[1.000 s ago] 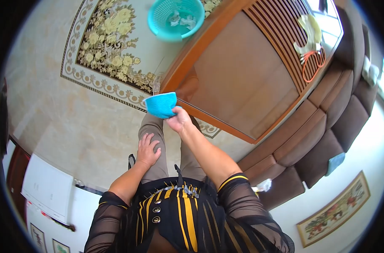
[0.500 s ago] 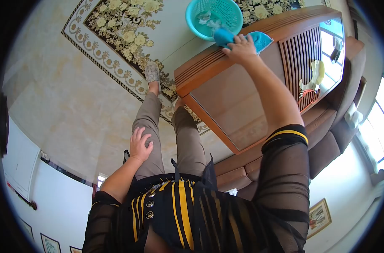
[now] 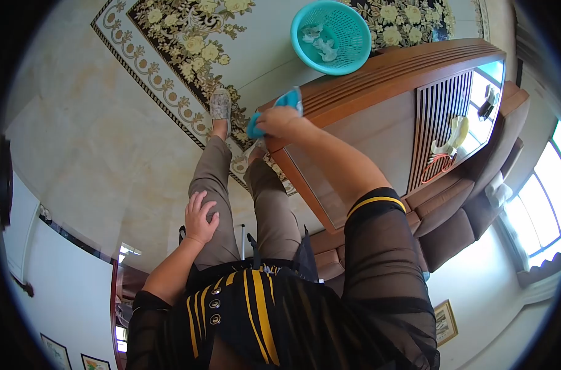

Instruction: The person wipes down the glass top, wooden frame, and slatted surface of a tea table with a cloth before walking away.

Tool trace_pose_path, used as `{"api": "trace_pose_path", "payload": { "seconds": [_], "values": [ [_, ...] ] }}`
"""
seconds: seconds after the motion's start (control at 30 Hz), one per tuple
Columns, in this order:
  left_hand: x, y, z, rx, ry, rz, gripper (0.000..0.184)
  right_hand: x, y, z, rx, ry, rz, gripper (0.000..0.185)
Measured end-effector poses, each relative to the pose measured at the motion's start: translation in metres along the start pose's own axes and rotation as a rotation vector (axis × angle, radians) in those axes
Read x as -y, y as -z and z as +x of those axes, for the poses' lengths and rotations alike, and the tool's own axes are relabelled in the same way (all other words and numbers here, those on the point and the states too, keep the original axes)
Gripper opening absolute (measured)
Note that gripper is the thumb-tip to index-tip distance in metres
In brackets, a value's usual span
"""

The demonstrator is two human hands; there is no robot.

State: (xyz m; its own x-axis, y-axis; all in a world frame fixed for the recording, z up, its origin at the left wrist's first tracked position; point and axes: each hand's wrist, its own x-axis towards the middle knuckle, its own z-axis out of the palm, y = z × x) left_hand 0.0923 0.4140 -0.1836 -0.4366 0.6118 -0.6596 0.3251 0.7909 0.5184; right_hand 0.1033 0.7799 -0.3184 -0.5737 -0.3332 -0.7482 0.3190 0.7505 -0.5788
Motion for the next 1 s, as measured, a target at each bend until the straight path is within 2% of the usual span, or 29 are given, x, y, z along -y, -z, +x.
{"api": "trace_pose_path", "payload": {
  "seconds": [0.07, 0.17, 0.23, 0.3, 0.43, 0.5, 0.53, 0.6, 0.63, 0.7, 0.8, 1.0],
  "values": [
    [-0.001, 0.0, 0.001, 0.001, 0.006, -0.01, 0.031, -0.036, 0.012, -0.014, -0.083, -0.253, -0.115, 0.028],
    [-0.001, 0.0, 0.002, -0.02, 0.006, -0.02, 0.031, -0.107, 0.038, -0.029, -0.12, -0.469, -0.236, 0.031],
    [-0.002, 0.0, 0.002, -0.007, 0.011, -0.032, 0.032, -0.116, 0.055, -0.035, -0.144, -0.54, -0.273, 0.034],
    [-0.004, 0.0, 0.003, 0.0, 0.009, -0.043, 0.032, -0.117, 0.062, -0.036, -0.367, -0.608, -0.177, 0.044],
    [-0.013, 0.007, 0.012, 0.029, -0.009, -0.059, 0.032, -0.101, 0.079, -0.019, -0.468, -0.625, -0.306, 0.053],
    [-0.017, 0.011, 0.016, 0.035, -0.019, -0.056, 0.032, -0.119, 0.077, 0.002, -0.343, -0.658, -0.42, 0.042],
    [-0.017, 0.012, 0.016, 0.04, -0.03, -0.062, 0.032, -0.132, 0.076, 0.016, -0.343, -0.659, -0.41, 0.042],
    [-0.013, 0.011, 0.016, 0.056, -0.031, -0.068, 0.032, -0.15, 0.073, 0.037, 0.017, -0.618, -0.431, 0.042],
    [-0.013, 0.011, 0.015, 0.061, -0.026, -0.075, 0.033, -0.152, 0.067, 0.039, 0.027, -0.619, -0.422, 0.042],
    [-0.013, 0.009, 0.018, 0.056, -0.021, -0.083, 0.033, -0.152, 0.065, 0.049, -0.21, -0.595, -0.384, 0.035],
    [-0.018, 0.009, 0.021, 0.058, -0.034, -0.077, 0.034, -0.126, 0.069, 0.057, -0.3, -0.526, -0.377, 0.024],
    [-0.024, 0.012, 0.025, 0.048, -0.049, -0.079, 0.034, -0.09, 0.073, 0.111, -0.512, -0.307, -0.361, 0.02]
  ]
}}
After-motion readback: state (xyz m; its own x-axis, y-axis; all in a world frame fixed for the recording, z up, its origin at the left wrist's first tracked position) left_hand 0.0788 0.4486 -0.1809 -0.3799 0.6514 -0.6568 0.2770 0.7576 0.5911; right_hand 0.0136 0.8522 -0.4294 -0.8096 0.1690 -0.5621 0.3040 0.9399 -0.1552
